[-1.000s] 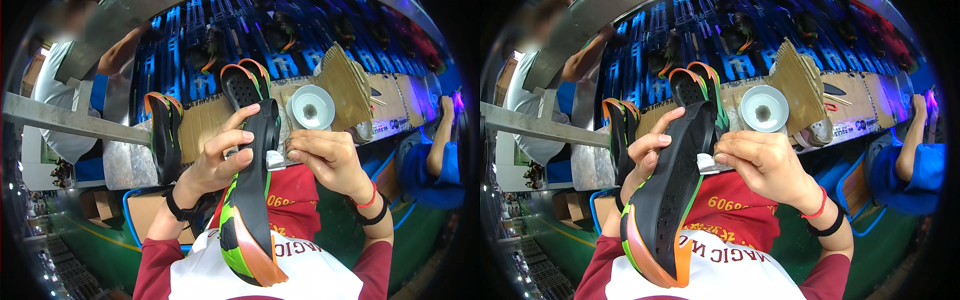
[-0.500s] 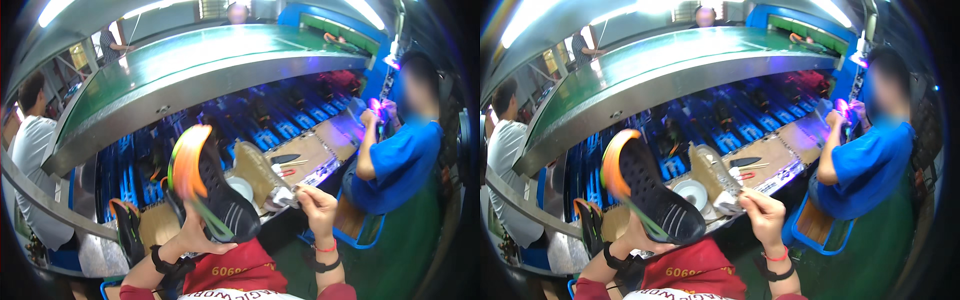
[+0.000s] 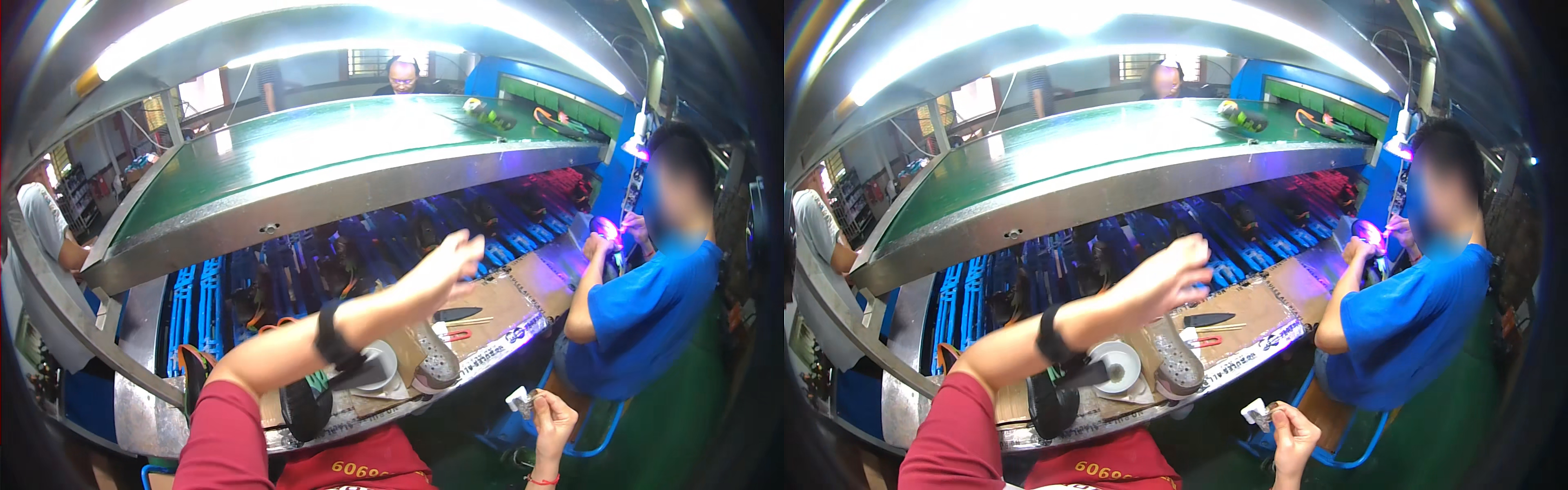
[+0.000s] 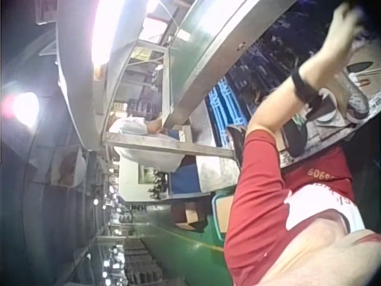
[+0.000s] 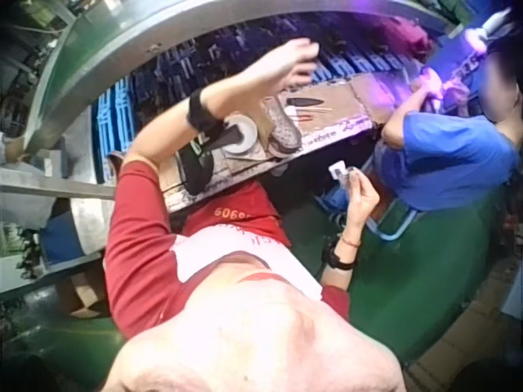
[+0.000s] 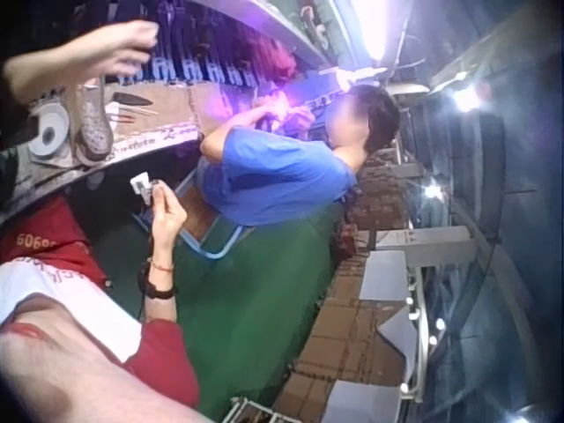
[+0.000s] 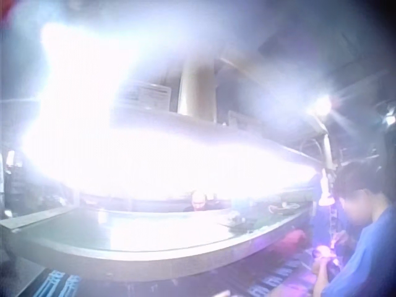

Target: The person picks up a shoe sole, dips a small tool into a bowl of liquid, and applies it to the side of the sole before placing it on a conveyor belt. They repeat this process multiple times with different shoe soles.

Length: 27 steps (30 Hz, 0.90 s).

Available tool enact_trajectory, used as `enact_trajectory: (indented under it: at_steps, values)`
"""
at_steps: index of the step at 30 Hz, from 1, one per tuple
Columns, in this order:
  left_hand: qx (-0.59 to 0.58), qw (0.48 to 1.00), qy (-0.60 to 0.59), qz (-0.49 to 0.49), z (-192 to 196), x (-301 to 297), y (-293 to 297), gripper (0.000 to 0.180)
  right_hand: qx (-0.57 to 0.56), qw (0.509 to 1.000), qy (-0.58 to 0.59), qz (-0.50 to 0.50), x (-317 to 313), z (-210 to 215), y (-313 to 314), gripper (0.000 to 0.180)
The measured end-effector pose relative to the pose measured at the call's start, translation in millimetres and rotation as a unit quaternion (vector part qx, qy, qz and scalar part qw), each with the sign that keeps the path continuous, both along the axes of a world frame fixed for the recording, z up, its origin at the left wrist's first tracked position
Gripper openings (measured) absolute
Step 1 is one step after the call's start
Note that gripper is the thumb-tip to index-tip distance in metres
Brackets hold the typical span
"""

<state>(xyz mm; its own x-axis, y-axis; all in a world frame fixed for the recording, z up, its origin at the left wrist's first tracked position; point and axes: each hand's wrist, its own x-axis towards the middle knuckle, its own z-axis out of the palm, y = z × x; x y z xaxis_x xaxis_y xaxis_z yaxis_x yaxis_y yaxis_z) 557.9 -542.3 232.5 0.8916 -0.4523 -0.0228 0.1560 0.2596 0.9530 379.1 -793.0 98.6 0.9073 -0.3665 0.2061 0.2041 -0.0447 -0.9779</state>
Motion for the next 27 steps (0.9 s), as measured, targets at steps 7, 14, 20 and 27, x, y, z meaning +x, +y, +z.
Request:
enact_trajectory:
  at_steps: [7,14,20,27]
  values:
    - [0.319,0.903,-0.197,0.209,-98.0,-126.7,142.2,0.070,-0.058,0.983,-0.007,0.175,24.6,-6.9,67.4,0.010]
    - [0.739,0.433,-0.143,0.495,-131.1,-262.9,288.0,0.051,-0.260,0.911,-0.167,0.275,51.2,13.0,164.0,0.007]
    - [0.715,0.539,0.093,0.436,-207.4,-335.1,366.2,0.028,-0.480,0.810,-0.231,0.245,90.5,-16.1,227.8,0.008]
    - [0.751,0.473,0.008,0.460,-196.6,-331.7,349.2,0.018,-0.570,0.761,-0.164,0.262,116.1,-48.9,238.7,0.007]
